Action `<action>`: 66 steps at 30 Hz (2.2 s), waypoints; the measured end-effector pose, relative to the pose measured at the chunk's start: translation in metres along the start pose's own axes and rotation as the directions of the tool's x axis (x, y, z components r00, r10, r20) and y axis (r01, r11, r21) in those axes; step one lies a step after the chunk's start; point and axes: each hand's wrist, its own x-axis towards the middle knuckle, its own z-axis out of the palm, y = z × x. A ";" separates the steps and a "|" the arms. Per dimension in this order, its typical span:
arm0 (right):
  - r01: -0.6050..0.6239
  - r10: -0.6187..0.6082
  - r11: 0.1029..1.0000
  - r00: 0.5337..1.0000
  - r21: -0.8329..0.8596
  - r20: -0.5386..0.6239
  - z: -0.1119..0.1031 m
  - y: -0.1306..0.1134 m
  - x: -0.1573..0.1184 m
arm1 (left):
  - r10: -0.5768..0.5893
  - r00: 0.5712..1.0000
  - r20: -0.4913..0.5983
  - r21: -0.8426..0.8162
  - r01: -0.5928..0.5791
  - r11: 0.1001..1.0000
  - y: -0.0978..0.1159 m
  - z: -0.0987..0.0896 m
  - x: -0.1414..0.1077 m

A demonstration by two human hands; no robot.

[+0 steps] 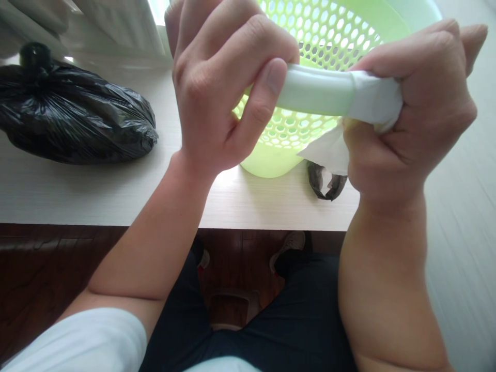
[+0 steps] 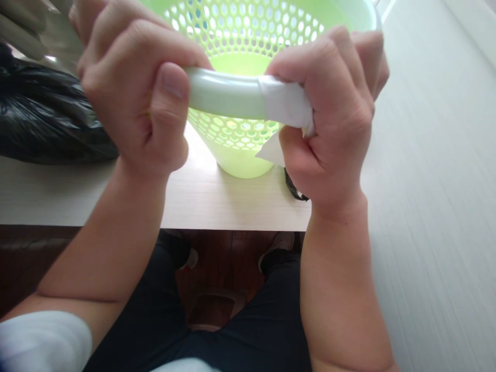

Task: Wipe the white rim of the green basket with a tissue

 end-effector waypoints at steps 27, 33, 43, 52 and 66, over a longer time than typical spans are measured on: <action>-0.066 0.067 0.998 0.994 -0.021 0.089 -0.007 -0.008 0.002 | -0.056 0.992 0.111 -0.032 0.060 0.998 -0.004 -0.011 0.005; -0.049 0.059 0.996 0.990 -0.077 0.127 -0.009 -0.014 0.005 | -0.126 0.966 0.227 -0.040 0.139 0.990 -0.005 -0.021 0.013; 0.006 0.003 0.996 0.994 -0.086 0.107 -0.002 -0.017 0.007 | -0.132 0.980 0.150 -0.155 0.156 0.976 -0.003 -0.024 0.017; 0.004 0.002 0.998 0.995 -0.059 0.099 0.008 -0.027 0.009 | -0.197 0.976 0.088 -0.230 0.212 0.950 0.010 -0.031 0.022; 0.013 -0.009 0.999 0.997 -0.048 0.082 0.010 -0.029 0.009 | -0.112 0.979 0.168 -0.078 0.127 0.989 0.014 -0.022 0.018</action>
